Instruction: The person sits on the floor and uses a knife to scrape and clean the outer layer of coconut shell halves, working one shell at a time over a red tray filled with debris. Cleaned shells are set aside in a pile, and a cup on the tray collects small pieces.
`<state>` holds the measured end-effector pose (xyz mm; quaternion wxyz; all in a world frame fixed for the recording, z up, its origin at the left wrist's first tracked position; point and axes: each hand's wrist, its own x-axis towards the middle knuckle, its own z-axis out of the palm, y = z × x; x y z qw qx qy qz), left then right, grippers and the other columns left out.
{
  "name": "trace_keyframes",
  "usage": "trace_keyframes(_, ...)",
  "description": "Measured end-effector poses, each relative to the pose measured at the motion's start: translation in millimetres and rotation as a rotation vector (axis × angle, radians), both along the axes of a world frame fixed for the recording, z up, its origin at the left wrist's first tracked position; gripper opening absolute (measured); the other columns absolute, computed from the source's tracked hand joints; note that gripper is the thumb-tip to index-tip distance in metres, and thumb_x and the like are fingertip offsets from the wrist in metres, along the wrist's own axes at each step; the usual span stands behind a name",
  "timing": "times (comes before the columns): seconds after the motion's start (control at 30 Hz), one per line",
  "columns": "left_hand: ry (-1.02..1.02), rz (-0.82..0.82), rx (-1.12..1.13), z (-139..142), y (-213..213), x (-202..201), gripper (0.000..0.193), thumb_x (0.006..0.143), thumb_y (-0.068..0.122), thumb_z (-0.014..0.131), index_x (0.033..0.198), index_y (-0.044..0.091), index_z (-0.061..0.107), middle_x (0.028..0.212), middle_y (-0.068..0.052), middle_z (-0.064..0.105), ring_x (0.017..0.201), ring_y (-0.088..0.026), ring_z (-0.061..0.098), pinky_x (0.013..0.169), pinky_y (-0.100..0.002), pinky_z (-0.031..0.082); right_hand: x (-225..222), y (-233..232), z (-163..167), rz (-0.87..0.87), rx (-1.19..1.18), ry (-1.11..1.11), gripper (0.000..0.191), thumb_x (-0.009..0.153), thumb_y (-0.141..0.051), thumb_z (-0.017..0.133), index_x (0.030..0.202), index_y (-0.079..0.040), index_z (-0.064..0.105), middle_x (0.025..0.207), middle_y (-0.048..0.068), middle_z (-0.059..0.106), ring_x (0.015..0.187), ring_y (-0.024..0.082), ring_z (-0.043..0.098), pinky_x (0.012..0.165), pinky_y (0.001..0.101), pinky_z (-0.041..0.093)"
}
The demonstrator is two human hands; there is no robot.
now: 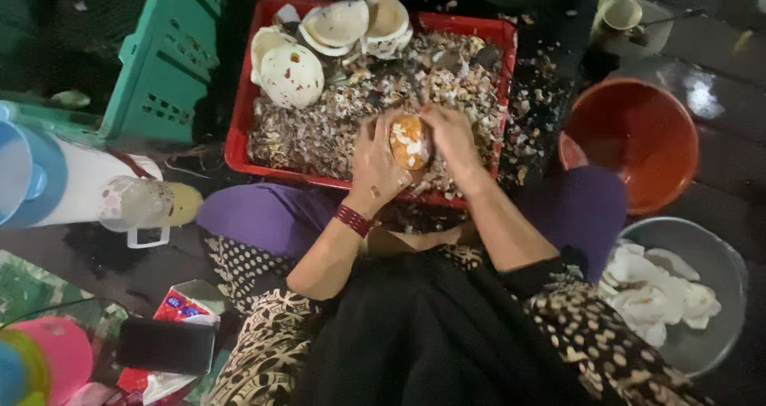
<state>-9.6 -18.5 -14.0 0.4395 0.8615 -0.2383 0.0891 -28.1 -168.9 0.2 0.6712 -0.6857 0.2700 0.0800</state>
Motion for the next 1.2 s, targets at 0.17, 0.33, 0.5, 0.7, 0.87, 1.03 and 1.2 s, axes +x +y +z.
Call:
trace_keyframes(0.17,-0.167,0.000,0.243,-12,0,5,0.078,0.068,0.004,0.088,0.136,0.007,0.049,0.132,-0.019,0.053,0.119,-0.040,0.054,0.099,-0.041,0.050,-16,10,-22,0.077,-1.154,-0.708,0.021,0.092,-0.024,0.071,0.102,-0.008,0.080,0.124,0.022,0.064,0.111,0.035,0.062,0.088,0.0372,0.054)
trace_keyframes(0.33,-0.085,0.034,0.158,9,-2,-6,0.084,0.062,0.007,0.084,0.140,0.010,0.054,0.130,-0.017,0.055,0.120,-0.037,0.059,0.101,-0.044,0.051,22,-17,-45,-0.121,0.169,-0.126,0.033,0.096,-0.027,0.070,0.114,0.000,0.075,0.120,0.019,0.067,0.105,0.030,0.067,0.087,0.0354,0.058)
trace_keyframes(0.5,0.087,0.039,0.022,37,-1,3,0.106,0.052,0.034,0.100,0.138,0.002,0.049,0.129,-0.021,0.051,0.114,-0.039,0.056,0.091,-0.046,0.050,0,-9,-46,0.238,-0.870,-0.441,0.022,0.092,-0.018,0.065,0.096,0.002,0.073,0.136,0.022,0.058,0.124,0.031,0.060,0.089,0.0323,0.061)
trace_keyframes(0.7,-0.099,-0.084,0.040,11,0,9,0.094,0.048,0.028,0.095,0.129,0.004,0.053,0.122,-0.015,0.062,0.110,-0.039,0.059,0.095,-0.047,0.052,-5,-2,-32,0.024,-0.561,-0.547,0.011,0.105,-0.014,0.066,0.100,-0.010,0.075,0.132,0.010,0.067,0.126,0.031,0.064,0.110,0.0487,0.052)
trace_keyframes(0.87,0.011,0.026,0.130,-24,-4,19,0.082,0.068,0.017,0.086,0.141,0.007,0.052,0.131,-0.017,0.060,0.117,-0.036,0.061,0.098,-0.042,0.056,-8,2,-25,0.072,-0.667,-0.539,0.029,0.099,-0.022,0.062,0.124,-0.015,0.074,0.133,0.018,0.060,0.120,0.031,0.061,0.095,0.0409,0.058)
trace_keyframes(1.03,-0.006,-0.050,0.013,-21,1,13,0.077,0.073,0.020,0.086,0.139,0.005,0.050,0.128,-0.020,0.060,0.115,-0.038,0.061,0.096,-0.044,0.055,-10,4,-23,0.031,-0.613,-0.530,0.026,0.103,-0.025,0.062,0.123,-0.017,0.076,0.136,0.019,0.060,0.119,0.029,0.064,0.093,0.0363,0.063)
trace_keyframes(1.2,-0.009,-0.043,0.014,1,1,7,0.071,0.082,0.013,0.080,0.146,0.008,0.050,0.129,-0.020,0.060,0.118,-0.041,0.060,0.100,-0.047,0.053,-4,2,-24,0.133,-0.875,-0.442,0.019,0.102,-0.025,0.066,0.113,-0.016,0.080,0.143,0.015,0.053,0.121,0.029,0.058,0.095,0.0450,0.056)
